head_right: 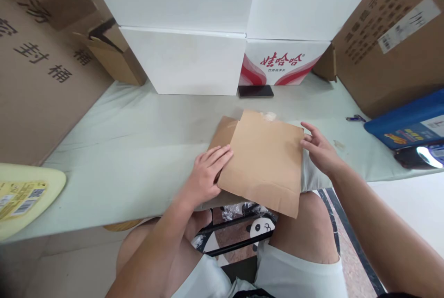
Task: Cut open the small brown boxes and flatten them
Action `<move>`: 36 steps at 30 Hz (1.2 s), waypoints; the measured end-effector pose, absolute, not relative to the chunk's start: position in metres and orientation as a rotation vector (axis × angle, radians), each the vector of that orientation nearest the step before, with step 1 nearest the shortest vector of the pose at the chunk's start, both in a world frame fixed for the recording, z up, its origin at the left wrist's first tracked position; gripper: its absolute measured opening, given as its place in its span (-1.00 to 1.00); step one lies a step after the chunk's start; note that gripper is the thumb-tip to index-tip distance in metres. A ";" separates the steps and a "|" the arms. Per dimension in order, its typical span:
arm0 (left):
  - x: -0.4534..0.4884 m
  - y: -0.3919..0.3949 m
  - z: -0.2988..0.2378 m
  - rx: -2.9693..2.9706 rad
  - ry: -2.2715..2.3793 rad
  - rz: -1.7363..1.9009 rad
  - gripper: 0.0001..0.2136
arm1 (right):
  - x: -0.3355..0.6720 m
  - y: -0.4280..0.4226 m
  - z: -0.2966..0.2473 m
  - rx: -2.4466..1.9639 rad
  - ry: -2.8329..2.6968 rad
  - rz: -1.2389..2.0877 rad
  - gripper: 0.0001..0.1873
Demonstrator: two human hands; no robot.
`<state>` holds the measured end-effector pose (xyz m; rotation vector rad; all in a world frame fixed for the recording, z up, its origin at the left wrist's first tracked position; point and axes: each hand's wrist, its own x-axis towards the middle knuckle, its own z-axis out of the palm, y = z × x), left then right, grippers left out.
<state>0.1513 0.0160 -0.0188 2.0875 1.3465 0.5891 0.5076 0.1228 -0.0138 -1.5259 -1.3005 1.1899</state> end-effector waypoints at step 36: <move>0.096 0.036 -0.017 1.183 1.927 1.007 -0.33 | 0.394 0.122 0.005 -1.540 -1.808 0.587 -0.48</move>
